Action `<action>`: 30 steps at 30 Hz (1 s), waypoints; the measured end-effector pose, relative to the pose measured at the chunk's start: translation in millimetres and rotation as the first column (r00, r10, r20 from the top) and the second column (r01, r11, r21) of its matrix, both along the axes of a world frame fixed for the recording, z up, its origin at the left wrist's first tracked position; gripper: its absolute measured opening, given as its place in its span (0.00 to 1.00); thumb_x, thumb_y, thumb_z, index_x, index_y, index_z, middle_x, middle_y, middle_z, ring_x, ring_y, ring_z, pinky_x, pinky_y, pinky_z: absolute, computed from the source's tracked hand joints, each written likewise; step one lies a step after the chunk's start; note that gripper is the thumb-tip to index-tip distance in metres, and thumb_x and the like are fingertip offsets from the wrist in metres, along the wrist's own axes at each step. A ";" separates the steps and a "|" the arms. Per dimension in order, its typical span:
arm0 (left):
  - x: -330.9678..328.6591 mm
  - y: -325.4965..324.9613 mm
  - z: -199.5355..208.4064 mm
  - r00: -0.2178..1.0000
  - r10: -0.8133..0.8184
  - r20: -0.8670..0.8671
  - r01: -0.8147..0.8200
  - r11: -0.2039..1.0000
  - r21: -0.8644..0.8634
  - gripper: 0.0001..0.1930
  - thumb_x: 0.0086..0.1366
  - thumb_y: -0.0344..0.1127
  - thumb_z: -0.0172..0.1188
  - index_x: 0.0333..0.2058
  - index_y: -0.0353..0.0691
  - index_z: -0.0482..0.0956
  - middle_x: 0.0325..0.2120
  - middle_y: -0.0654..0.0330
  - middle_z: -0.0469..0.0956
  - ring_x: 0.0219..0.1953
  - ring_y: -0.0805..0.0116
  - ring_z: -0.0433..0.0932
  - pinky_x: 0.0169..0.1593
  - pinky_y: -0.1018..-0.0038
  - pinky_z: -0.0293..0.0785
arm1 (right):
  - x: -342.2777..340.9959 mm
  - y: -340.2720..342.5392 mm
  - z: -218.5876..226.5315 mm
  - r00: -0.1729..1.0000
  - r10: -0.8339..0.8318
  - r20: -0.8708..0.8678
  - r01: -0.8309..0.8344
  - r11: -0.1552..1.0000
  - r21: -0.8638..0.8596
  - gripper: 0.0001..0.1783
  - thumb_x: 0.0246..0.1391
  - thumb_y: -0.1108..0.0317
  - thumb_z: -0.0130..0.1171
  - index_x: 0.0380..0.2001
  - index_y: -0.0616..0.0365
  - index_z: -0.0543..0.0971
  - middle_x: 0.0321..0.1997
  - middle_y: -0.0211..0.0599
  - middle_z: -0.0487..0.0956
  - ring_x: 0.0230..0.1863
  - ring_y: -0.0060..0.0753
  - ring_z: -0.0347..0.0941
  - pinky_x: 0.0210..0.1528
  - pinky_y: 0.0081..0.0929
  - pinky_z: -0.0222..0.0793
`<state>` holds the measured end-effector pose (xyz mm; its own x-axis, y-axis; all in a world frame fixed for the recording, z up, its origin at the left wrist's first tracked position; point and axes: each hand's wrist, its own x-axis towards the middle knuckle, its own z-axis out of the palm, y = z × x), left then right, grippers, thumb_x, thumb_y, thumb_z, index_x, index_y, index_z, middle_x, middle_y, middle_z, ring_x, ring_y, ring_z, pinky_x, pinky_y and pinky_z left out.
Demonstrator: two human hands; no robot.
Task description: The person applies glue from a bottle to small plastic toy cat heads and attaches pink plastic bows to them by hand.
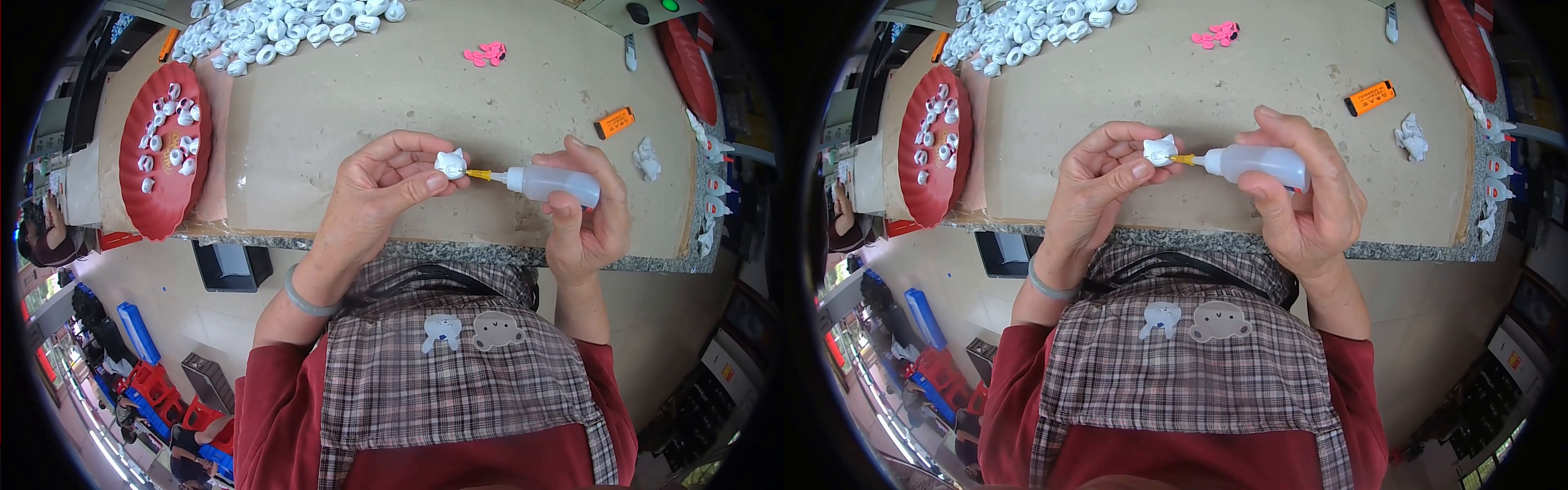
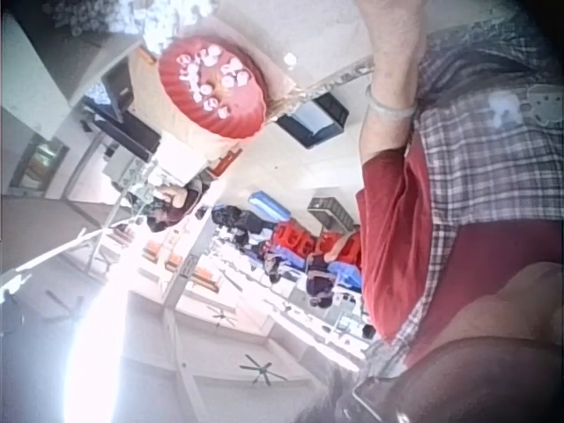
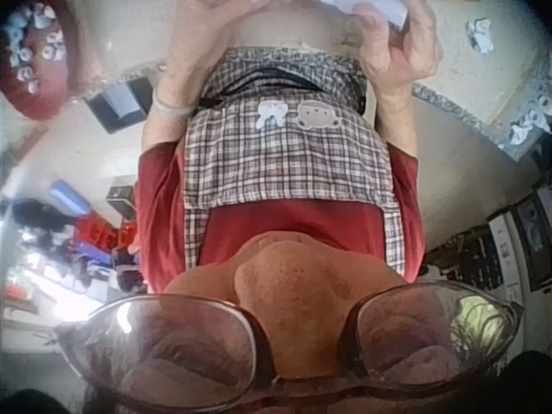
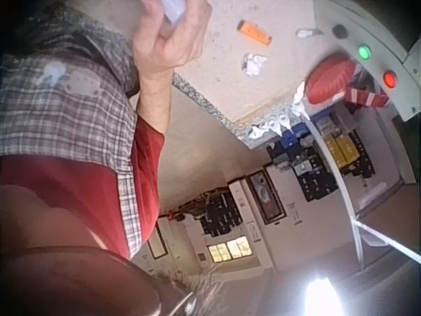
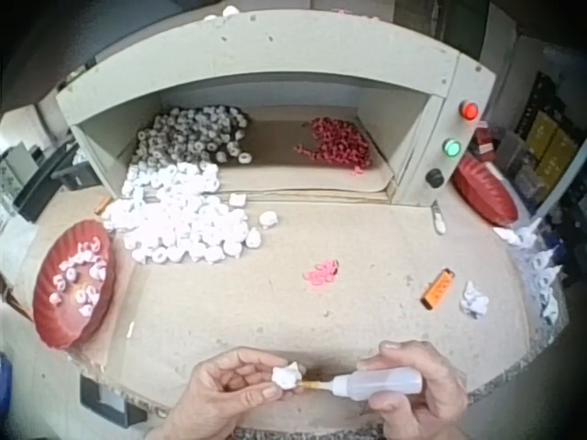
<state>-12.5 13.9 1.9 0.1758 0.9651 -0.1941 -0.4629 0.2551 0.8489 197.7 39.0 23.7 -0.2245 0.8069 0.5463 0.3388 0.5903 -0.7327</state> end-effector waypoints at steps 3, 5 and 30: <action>0.9 -0.1 -1.6 1.000 0.014 -0.016 -0.014 1.000 0.024 0.14 0.59 0.27 0.58 0.44 0.31 0.72 0.40 0.46 0.77 0.41 0.62 0.79 0.47 0.73 0.77 | -1.8 -0.4 2.3 1.000 0.021 0.017 -0.021 1.000 -0.012 0.25 0.57 0.58 0.55 0.50 0.67 0.69 0.34 0.45 0.78 0.23 0.17 0.68 0.24 0.12 0.64; 1.3 -0.2 -2.1 1.000 0.015 -0.020 -0.014 1.000 0.021 0.14 0.59 0.27 0.58 0.44 0.31 0.72 0.40 0.46 0.77 0.41 0.62 0.79 0.47 0.73 0.76 | -2.6 0.1 1.4 1.000 0.024 0.016 -0.024 1.000 -0.009 0.25 0.57 0.57 0.55 0.50 0.68 0.69 0.34 0.45 0.78 0.23 0.17 0.67 0.24 0.12 0.64; 1.2 0.6 -0.2 0.987 -0.059 0.147 0.066 0.997 -0.046 0.13 0.62 0.26 0.53 0.46 0.31 0.71 0.44 0.42 0.75 0.42 0.62 0.79 0.46 0.76 0.77 | 1.8 -0.3 -7.0 0.990 0.011 -0.142 -0.016 0.999 -0.039 0.25 0.54 0.60 0.59 0.47 0.70 0.70 0.35 0.48 0.78 0.33 0.33 0.78 0.34 0.23 0.74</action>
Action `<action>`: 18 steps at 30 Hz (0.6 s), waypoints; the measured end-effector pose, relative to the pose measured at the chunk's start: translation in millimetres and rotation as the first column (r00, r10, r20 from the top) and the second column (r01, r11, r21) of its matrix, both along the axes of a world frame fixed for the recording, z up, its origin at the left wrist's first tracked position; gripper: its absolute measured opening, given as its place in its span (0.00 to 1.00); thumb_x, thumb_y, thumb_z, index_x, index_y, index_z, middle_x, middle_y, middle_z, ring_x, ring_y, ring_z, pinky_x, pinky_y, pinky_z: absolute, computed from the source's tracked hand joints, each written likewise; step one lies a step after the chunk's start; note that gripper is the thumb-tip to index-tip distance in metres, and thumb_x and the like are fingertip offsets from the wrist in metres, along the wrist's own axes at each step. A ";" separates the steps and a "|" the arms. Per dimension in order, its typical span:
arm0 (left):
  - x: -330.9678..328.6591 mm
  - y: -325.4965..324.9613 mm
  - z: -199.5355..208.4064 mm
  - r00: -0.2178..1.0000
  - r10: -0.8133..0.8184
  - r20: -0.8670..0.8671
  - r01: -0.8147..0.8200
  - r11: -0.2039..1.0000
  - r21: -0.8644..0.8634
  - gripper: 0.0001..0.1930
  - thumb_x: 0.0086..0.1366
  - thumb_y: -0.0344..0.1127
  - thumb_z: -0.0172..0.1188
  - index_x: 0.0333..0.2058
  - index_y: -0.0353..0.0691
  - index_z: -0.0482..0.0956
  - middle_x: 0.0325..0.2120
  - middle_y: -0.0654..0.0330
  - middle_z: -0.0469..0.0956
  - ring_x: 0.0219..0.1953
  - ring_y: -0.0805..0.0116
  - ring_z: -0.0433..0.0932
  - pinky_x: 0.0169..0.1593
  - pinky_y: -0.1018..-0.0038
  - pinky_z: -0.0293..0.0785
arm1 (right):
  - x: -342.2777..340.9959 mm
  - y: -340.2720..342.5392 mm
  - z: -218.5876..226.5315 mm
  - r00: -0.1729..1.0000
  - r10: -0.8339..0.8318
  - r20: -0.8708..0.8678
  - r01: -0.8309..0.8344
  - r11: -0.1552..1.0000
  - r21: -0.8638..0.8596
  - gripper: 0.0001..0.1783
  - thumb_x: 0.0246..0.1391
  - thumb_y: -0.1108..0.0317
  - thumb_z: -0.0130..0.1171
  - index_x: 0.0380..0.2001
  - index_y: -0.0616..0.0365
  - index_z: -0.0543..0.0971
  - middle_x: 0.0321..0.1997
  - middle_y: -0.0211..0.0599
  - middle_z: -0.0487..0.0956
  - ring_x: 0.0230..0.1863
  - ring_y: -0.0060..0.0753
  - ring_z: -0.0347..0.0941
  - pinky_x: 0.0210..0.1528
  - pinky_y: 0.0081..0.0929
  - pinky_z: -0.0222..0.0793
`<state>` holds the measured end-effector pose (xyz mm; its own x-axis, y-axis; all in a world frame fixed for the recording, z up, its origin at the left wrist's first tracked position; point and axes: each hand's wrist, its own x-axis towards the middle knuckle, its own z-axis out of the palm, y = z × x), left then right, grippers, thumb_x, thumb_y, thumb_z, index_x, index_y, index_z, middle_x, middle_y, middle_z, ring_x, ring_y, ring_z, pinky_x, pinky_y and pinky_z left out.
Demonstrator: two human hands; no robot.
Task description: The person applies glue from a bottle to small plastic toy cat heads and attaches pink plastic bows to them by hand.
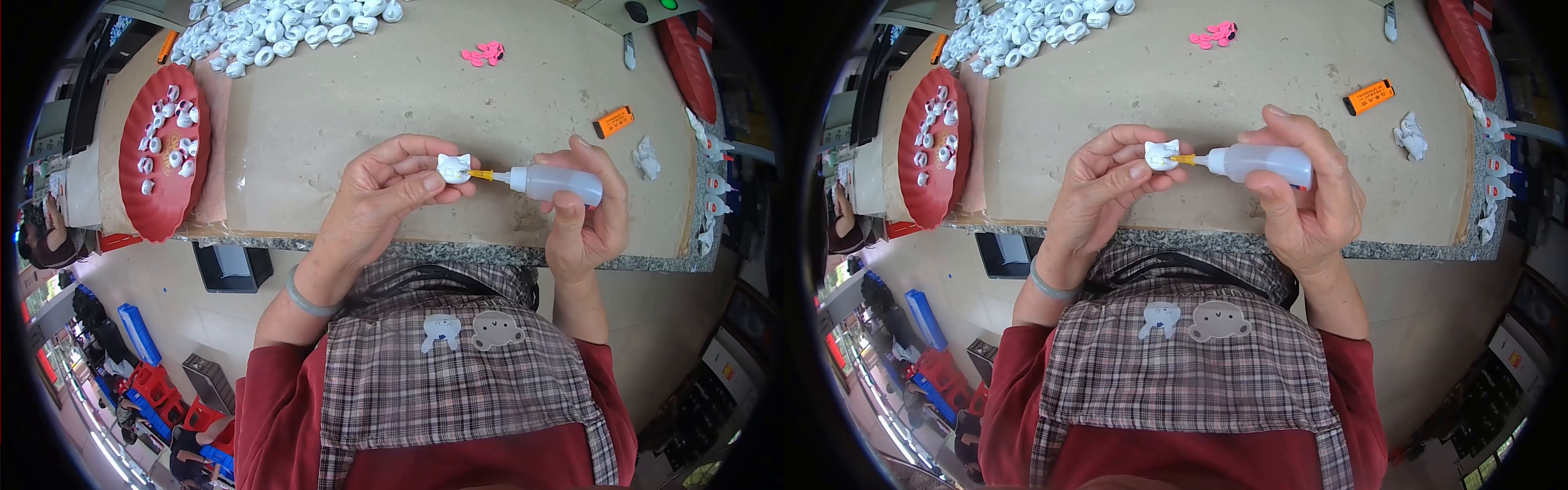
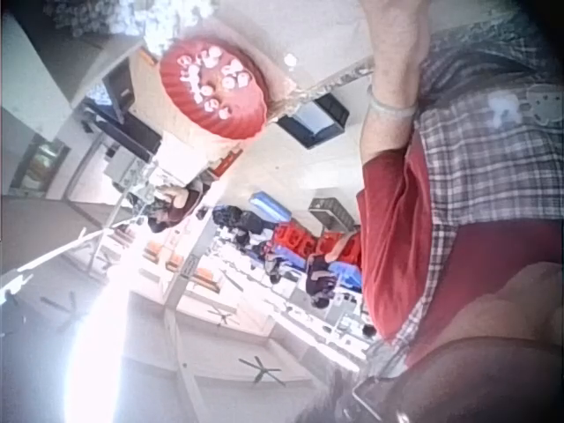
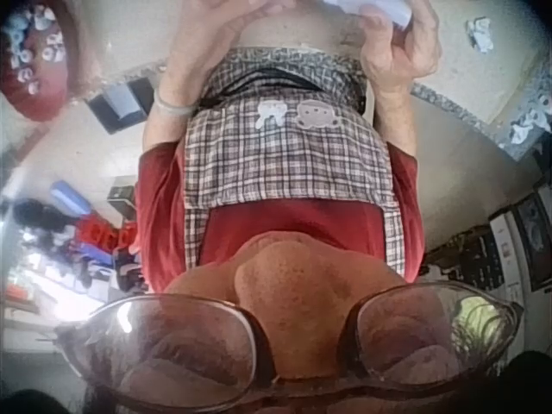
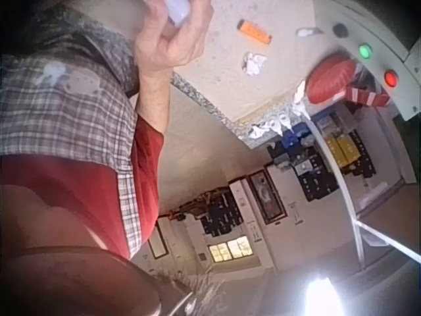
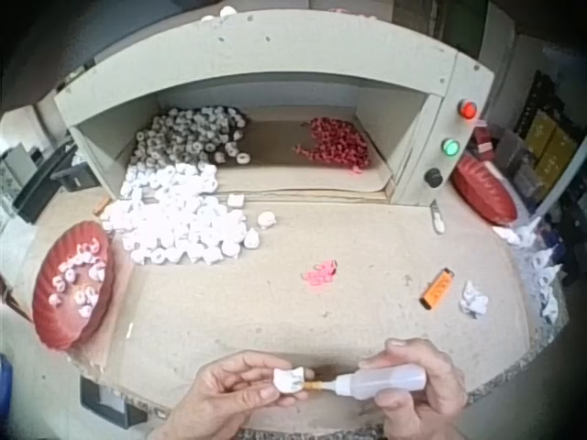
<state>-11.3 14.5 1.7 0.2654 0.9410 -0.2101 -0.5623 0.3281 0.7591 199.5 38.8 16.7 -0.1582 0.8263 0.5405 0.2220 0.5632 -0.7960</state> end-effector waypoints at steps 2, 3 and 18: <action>-0.3 -0.2 0.2 1.000 0.000 0.017 0.000 1.000 -0.013 0.13 0.62 0.26 0.53 0.46 0.31 0.71 0.44 0.42 0.74 0.42 0.62 0.79 0.46 0.76 0.77 | -0.5 0.4 1.4 1.000 -0.002 -0.006 0.002 1.000 -0.004 0.25 0.54 0.60 0.59 0.47 0.70 0.70 0.35 0.48 0.78 0.33 0.33 0.78 0.34 0.23 0.74; -0.4 -0.2 0.2 0.999 0.000 0.034 0.001 1.000 -0.025 0.13 0.62 0.26 0.52 0.46 0.30 0.71 0.44 0.41 0.74 0.42 0.61 0.79 0.46 0.76 0.77 | -0.7 0.5 1.9 1.000 -0.005 -0.013 0.005 1.000 -0.008 0.25 0.54 0.60 0.59 0.47 0.70 0.70 0.35 0.48 0.78 0.33 0.33 0.78 0.34 0.23 0.74; -3.1 1.2 -2.7 0.993 0.006 0.121 -0.004 1.000 -0.021 0.13 0.63 0.26 0.51 0.46 0.30 0.70 0.44 0.40 0.73 0.42 0.61 0.79 0.47 0.76 0.77 | 2.6 -0.3 5.0 0.999 0.003 0.033 -0.003 1.000 -0.006 0.24 0.54 0.61 0.59 0.46 0.71 0.70 0.37 0.48 0.78 0.33 0.34 0.79 0.33 0.24 0.74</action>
<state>-14.4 15.7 -1.0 0.2853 0.9382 -0.1959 -0.6514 0.3397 0.6785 202.1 38.5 21.7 -0.1782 0.8293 0.5297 0.2466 0.5588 -0.7918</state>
